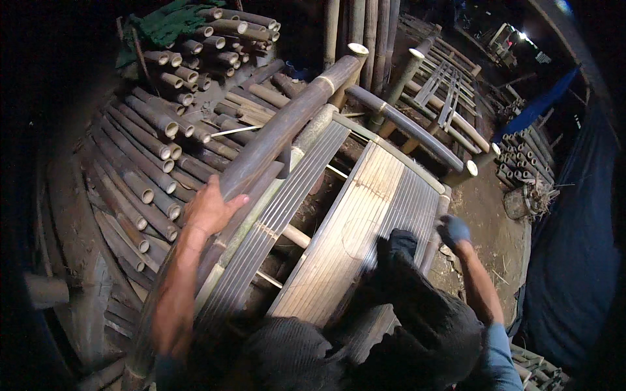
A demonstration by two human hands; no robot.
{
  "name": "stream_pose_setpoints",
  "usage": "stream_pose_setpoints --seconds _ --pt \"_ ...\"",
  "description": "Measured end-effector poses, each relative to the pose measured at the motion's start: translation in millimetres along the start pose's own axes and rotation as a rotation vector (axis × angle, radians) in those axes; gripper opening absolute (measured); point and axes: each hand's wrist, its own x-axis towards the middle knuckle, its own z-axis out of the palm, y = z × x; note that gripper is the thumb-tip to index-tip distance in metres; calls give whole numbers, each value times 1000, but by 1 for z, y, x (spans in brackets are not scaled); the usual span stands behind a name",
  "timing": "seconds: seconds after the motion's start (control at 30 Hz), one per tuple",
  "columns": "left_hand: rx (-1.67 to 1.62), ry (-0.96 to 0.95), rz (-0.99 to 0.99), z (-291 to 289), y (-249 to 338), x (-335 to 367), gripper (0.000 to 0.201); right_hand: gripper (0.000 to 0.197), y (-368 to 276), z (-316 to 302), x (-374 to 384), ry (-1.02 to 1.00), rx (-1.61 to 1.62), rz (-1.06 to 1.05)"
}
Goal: The person is weaving thin bamboo strips into a larger bamboo frame structure. They use a hammer to tap the strips into place and secure them within the frame.
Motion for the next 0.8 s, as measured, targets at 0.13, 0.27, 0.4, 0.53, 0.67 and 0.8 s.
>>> stream_pose_setpoints --seconds 0.13,0.27,0.4,0.53,0.67,0.8 --pt "-53 51 7 -2 8 -8 73 39 -114 45 85 100 165 -350" --pt "75 438 393 16 40 -18 57 35 -177 77 129 74 50 -412" --pt "-152 173 744 59 95 11 53 21 -187 88 143 -41 43 -350" --pt "-222 -28 878 141 177 62 55 24 -169 29 127 -726 493 -450" --pt "-710 -243 711 218 238 94 59 29 -137 -83 133 -849 688 -840" --pt "-902 227 131 273 230 130 20 33 -111 -139 220 -181 676 -523"
